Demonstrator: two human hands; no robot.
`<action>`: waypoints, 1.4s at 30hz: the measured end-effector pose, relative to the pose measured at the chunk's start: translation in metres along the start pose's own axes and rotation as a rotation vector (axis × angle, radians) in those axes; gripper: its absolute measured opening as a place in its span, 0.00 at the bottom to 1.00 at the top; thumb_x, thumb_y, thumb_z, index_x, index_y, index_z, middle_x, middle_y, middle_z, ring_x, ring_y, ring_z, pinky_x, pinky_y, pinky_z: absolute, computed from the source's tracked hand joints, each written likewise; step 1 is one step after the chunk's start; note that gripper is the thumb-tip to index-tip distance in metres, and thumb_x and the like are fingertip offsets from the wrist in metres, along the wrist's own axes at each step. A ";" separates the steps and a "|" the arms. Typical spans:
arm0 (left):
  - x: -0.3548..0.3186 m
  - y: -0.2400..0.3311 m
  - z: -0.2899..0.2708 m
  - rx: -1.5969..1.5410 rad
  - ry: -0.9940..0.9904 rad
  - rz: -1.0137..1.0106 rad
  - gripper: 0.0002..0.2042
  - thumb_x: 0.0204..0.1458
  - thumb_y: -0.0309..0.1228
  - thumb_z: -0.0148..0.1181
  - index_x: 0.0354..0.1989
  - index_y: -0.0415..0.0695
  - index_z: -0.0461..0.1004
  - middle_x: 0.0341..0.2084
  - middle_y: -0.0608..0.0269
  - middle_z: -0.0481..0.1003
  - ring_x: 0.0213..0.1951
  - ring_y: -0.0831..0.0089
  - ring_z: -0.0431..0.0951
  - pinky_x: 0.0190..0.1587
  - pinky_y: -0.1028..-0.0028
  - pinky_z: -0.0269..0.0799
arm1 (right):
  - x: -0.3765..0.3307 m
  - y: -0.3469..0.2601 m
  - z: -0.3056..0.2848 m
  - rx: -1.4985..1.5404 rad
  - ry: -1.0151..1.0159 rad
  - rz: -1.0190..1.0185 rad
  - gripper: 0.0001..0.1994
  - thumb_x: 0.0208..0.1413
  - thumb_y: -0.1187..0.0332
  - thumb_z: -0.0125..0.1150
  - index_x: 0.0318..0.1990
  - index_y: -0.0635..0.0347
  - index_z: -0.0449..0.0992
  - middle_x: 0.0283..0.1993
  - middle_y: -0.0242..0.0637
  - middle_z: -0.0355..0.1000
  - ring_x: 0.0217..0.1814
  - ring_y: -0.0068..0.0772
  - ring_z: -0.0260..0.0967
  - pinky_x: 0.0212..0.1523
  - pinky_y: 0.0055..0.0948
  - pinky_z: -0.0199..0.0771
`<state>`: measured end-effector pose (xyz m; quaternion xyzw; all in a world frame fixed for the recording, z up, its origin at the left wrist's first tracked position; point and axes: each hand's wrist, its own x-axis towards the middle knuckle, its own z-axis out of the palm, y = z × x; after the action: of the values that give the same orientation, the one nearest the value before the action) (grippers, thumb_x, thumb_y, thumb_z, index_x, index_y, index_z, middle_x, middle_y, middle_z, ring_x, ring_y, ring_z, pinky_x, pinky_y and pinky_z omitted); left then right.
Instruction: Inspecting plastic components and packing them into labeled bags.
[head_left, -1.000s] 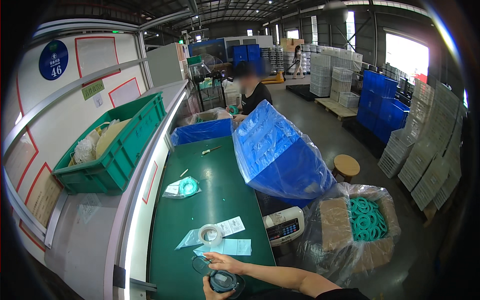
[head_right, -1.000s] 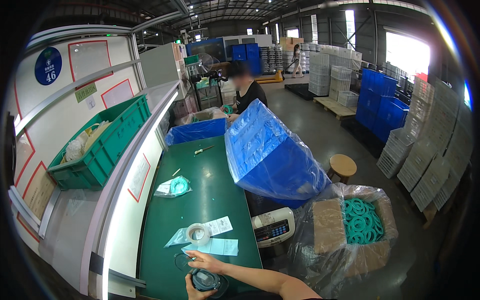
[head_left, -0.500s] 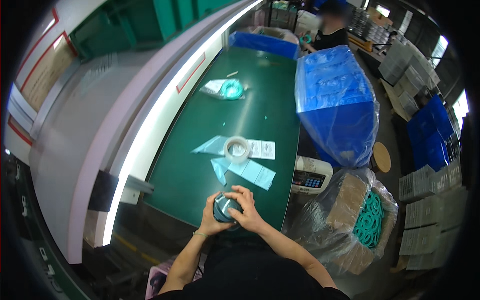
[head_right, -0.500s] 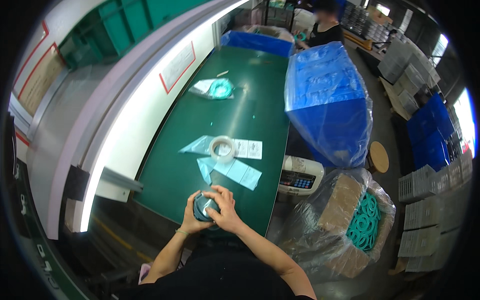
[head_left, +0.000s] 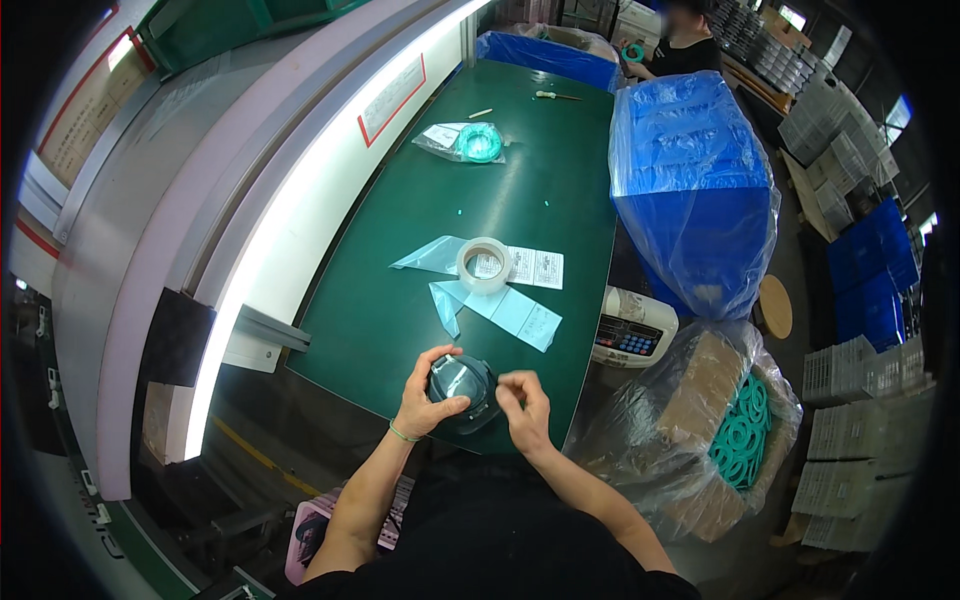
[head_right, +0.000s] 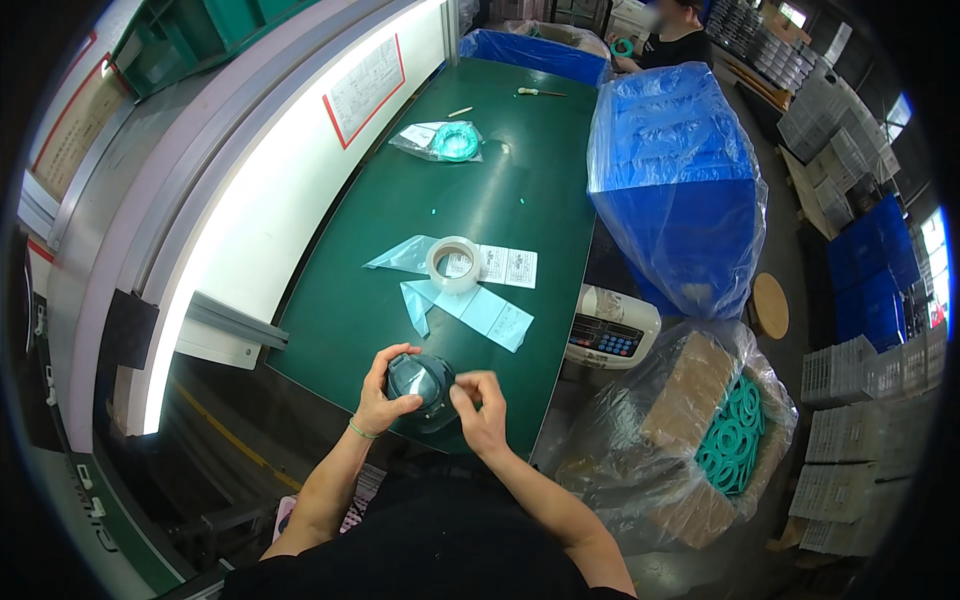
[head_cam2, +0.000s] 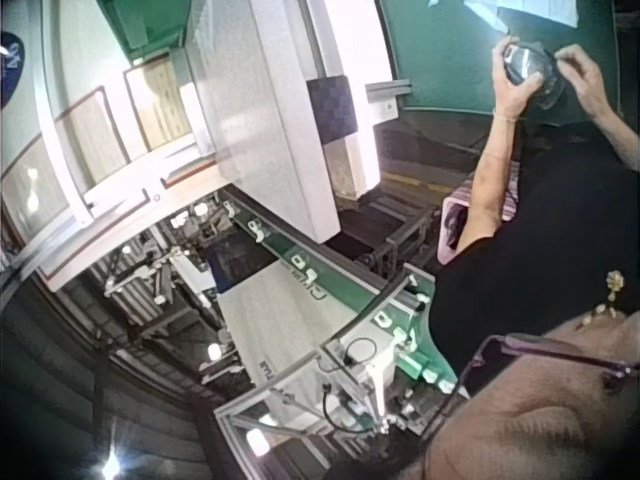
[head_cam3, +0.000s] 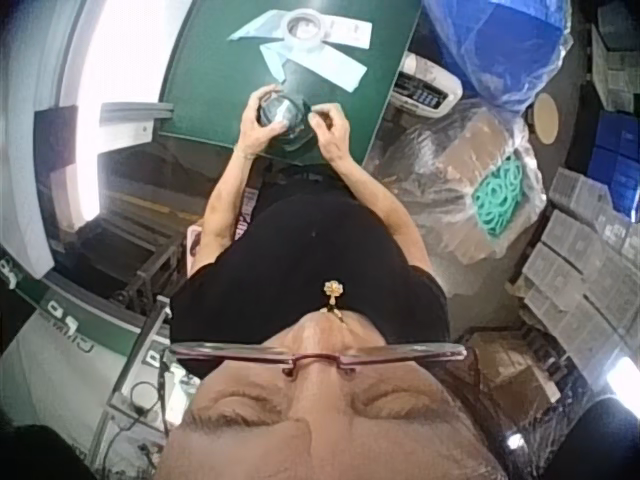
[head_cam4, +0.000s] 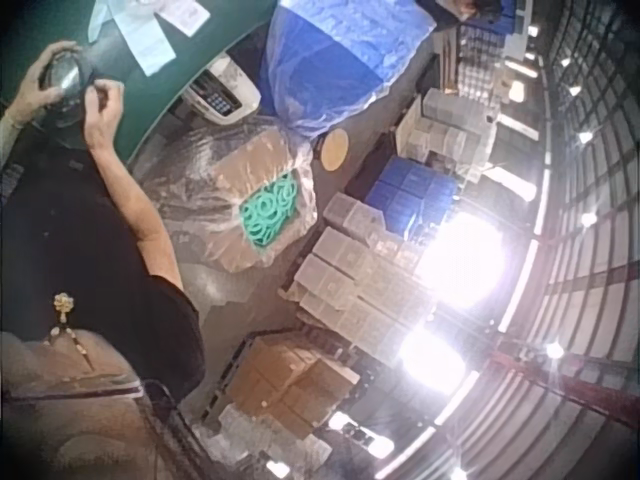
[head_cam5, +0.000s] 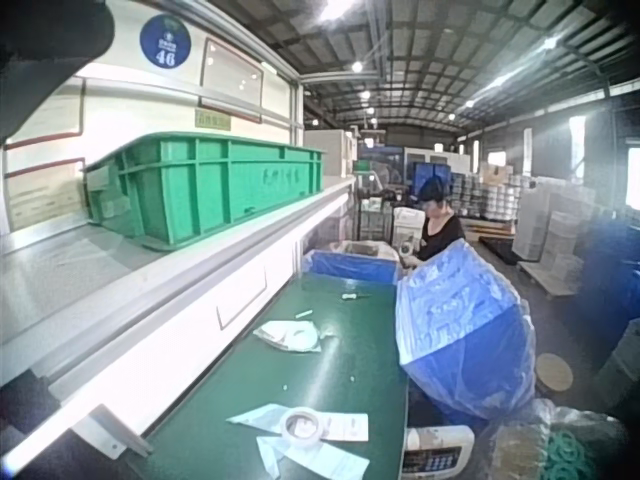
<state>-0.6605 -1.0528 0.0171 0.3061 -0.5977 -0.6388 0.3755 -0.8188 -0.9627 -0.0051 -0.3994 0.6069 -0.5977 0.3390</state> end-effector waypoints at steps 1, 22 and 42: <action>0.000 -0.002 0.000 0.011 0.016 0.012 0.36 0.35 0.36 0.71 0.56 0.42 0.61 0.51 0.59 0.67 0.52 0.69 0.67 0.56 0.70 0.62 | -0.008 -0.005 -0.004 0.005 -0.119 0.164 0.12 0.50 0.71 0.60 0.42 0.64 0.71 0.41 0.39 0.69 0.39 0.25 0.67 0.40 0.24 0.66; 0.005 -0.003 0.000 0.042 0.041 0.038 0.34 0.34 0.35 0.71 0.53 0.42 0.63 0.48 0.60 0.68 0.49 0.71 0.68 0.53 0.71 0.63 | -0.008 -0.005 0.000 -0.270 -0.280 -0.291 0.12 0.47 0.68 0.68 0.31 0.62 0.70 0.26 0.35 0.69 0.19 0.22 0.62 0.22 0.23 0.64; 0.013 0.029 -0.006 0.170 -0.080 -0.222 0.34 0.29 0.36 0.75 0.47 0.43 0.63 0.42 0.59 0.67 0.45 0.70 0.67 0.50 0.72 0.63 | 0.049 -0.031 -0.024 -0.429 -0.626 -1.025 0.11 0.46 0.67 0.66 0.27 0.60 0.67 0.30 0.35 0.63 0.24 0.35 0.66 0.21 0.29 0.65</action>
<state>-0.6591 -1.0666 0.0463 0.3755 -0.6265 -0.6351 0.2513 -0.8601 -0.9942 0.0301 -0.8539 0.3172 -0.4041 0.0838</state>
